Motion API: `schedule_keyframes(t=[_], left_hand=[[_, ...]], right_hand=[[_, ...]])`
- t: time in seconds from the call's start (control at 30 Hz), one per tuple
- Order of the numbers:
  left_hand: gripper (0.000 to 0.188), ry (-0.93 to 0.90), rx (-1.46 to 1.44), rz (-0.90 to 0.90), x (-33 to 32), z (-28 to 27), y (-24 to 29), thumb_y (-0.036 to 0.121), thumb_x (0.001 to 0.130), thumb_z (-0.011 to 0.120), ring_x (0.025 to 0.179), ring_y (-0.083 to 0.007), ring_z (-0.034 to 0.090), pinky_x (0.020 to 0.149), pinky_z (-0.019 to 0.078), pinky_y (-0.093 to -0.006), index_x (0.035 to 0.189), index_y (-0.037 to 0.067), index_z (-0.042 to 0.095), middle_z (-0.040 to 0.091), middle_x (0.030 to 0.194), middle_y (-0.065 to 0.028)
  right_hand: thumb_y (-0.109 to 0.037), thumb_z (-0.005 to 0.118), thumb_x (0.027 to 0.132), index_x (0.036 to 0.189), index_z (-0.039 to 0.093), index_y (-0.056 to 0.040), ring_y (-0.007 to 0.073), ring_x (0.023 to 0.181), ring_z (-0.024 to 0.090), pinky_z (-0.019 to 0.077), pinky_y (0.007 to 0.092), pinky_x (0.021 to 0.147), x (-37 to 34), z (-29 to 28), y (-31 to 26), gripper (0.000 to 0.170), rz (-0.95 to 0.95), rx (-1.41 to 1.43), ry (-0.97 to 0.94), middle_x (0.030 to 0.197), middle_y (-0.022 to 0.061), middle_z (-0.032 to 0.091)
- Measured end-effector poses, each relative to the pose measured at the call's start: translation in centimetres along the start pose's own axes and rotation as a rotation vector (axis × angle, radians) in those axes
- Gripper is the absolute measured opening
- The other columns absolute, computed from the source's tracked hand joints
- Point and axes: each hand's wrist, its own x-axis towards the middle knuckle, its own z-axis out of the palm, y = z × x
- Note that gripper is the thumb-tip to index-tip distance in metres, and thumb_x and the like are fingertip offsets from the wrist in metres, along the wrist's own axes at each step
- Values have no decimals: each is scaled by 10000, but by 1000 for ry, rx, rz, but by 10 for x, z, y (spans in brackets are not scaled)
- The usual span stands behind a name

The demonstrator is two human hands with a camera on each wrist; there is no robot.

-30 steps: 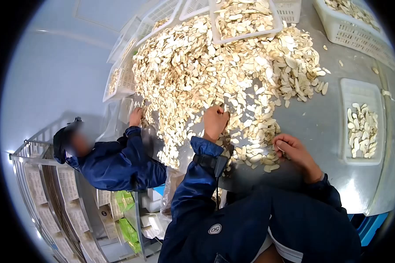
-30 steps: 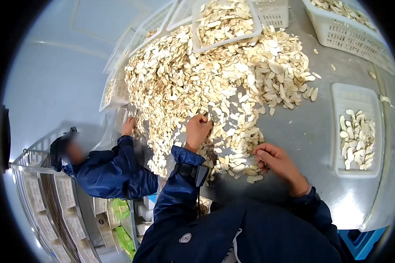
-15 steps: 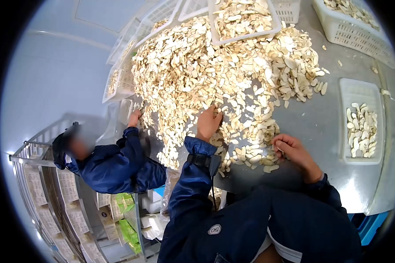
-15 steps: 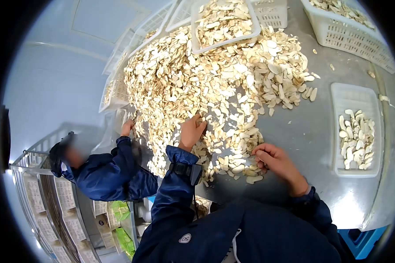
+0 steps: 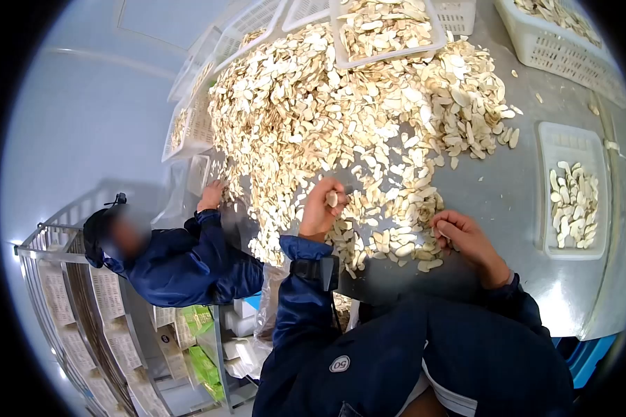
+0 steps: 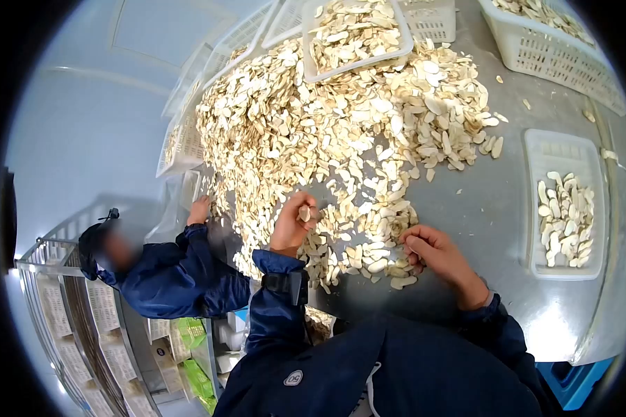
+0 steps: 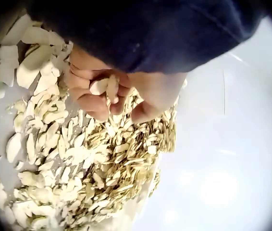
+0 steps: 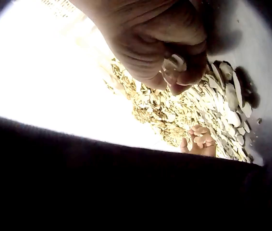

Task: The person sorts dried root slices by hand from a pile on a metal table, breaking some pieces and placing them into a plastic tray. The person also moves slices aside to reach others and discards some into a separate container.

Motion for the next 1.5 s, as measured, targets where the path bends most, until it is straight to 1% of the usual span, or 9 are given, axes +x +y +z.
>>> schedule_keyframes(t=[0.13,0.23,0.63,0.77,0.9,0.93,1.13,1.37,1.5], left_hand=[[225,76,1030,445,0,25,-30,244,903,704,599,-194,602,544,454,-322,1015,51,671,621,678,-63],[233,71,1419,339,-22,48,-13,239,868,721,560,-259,599,544,465,-353,992,45,680,607,639,-116],[252,204,1503,642,-10,58,-25,298,830,752,510,-282,585,508,449,-376,867,50,721,600,591,-112],[184,183,1364,501,-10,62,-30,216,836,733,530,-268,592,518,446,-356,844,33,719,622,625,-123],[122,109,1197,357,-18,44,-30,126,878,690,540,-96,530,526,420,-283,841,11,710,573,596,-42],[132,110,1075,431,-17,37,-34,148,858,683,515,-213,539,527,433,-322,840,18,693,572,597,-97],[145,182,1163,444,-17,42,-31,119,871,700,607,-148,577,567,441,-293,910,-20,709,610,653,-83],[183,225,1341,694,-6,72,-39,182,860,708,711,-370,593,614,471,-426,898,4,698,614,785,-193],[186,128,763,373,-16,50,-36,156,931,636,654,-176,575,554,435,-306,874,-13,686,621,759,-46]], right_hand=[[-184,537,1021,1082,622,-52,54,700,548,456,218,570,0,-1,0,169,-12,0,-11,831,-33,573],[-186,539,1021,1079,622,-54,55,703,548,454,220,570,0,-2,0,166,-8,4,-9,828,-34,571],[-187,541,1019,1086,620,-54,64,707,547,458,232,577,0,-1,-1,168,14,-7,5,827,-31,574],[-189,539,1021,1089,620,-54,60,707,548,460,227,577,1,-2,1,172,12,-8,0,827,-33,574],[-192,537,1023,1090,621,-59,53,706,546,457,219,576,2,-2,4,171,10,20,-11,826,-37,571],[-191,538,1022,1090,621,-60,52,706,546,456,217,575,1,-2,3,169,9,15,-10,825,-37,570],[-191,539,1021,1090,621,-65,52,708,544,455,220,581,0,-1,1,166,11,8,-5,830,-37,571],[-182,535,1019,1083,621,-62,54,709,542,454,225,584,1,-3,1,161,20,8,-8,834,-33,574],[-182,534,1020,1080,620,-59,57,708,542,454,229,579,3,-4,5,162,6,9,-11,830,-31,573]])
